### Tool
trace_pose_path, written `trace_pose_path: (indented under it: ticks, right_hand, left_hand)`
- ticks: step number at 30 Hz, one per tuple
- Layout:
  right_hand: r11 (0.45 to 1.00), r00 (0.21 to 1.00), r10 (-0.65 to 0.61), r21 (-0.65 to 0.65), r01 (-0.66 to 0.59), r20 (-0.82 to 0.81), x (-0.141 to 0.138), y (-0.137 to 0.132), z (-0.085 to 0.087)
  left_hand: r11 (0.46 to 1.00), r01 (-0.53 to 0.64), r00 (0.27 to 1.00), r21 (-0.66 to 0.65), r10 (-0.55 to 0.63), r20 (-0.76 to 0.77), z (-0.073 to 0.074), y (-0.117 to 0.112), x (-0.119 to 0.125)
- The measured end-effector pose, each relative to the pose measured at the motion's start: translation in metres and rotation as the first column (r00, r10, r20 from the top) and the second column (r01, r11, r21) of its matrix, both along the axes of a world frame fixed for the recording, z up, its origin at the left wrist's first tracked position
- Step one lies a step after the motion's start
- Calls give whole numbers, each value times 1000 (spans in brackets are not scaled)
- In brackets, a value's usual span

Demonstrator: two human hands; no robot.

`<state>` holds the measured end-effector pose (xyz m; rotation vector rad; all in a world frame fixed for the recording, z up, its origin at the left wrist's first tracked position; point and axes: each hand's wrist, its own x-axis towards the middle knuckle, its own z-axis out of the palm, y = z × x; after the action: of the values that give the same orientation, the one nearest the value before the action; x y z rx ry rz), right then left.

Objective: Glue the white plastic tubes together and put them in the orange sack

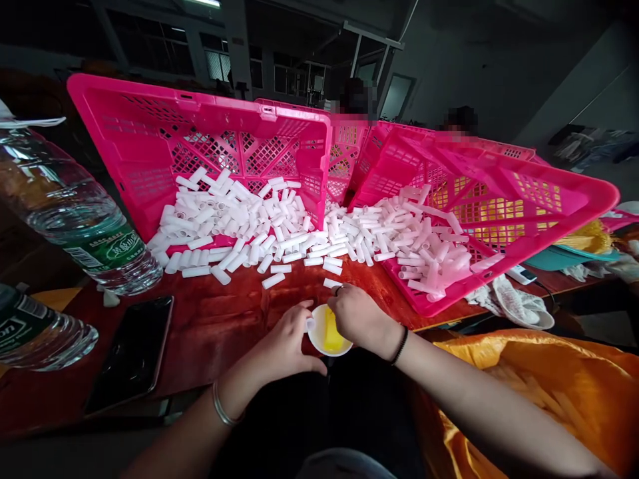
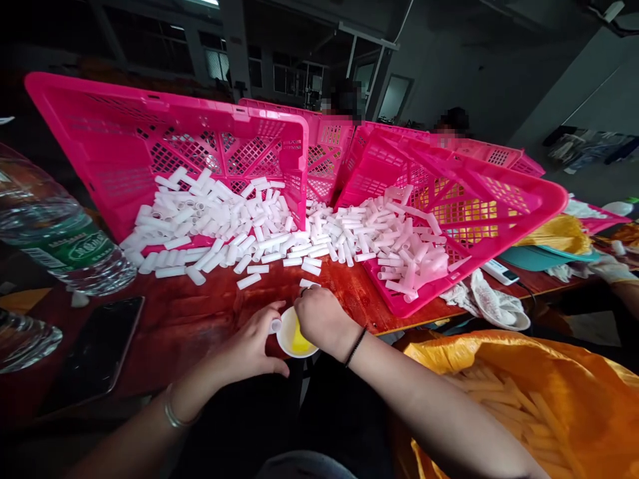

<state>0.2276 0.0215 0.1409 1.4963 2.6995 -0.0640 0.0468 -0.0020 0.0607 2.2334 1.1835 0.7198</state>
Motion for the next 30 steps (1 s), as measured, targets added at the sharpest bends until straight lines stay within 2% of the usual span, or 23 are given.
trace_pose_path:
  ticks: [3,5,7,10,13,15,18,22,25,30]
  right_hand:
    - [999,994,-46,11,47,-94,17,1,-13]
    - [996,965,-83,-4,85,-247,27,-2,-21]
    - [992,872,-126,-63,109,-473,35,-7,-29]
    - [977,659,-209,-191,100,-723,41,-14,-38]
    - [935,510,-342,-338,104,-789,45,-13,-45]
    - [884,463,-452,-452,119,-763,47,-7,-50]
    - [806,448,-568,-577,133,-690,50,5,-56]
    - [751,457,-622,-649,120,-636,58,16,-61]
    - [757,471,-610,-645,108,-637,66,18,-61]
    - [818,483,-555,-549,170,-677,82,12,-51]
  left_hand:
    - [999,-29,997,-37,31,68,-8,-5,11]
    - [997,-53,992,-54,59,111,-12,-5,13]
    - [996,-65,987,-62,73,142,-13,-4,13]
    - [995,-82,984,-49,89,154,-14,-5,11]
    - [995,-95,984,-24,98,147,-14,-6,11]
    - [994,-104,984,-17,106,141,-14,-8,11]
    - [991,-125,982,-37,129,137,-13,-9,12]
    - [989,-134,981,-59,140,131,-10,-10,12]
    - [987,-151,980,-62,157,119,-8,-11,12]
    - [987,-157,982,-38,160,103,-7,-11,12]
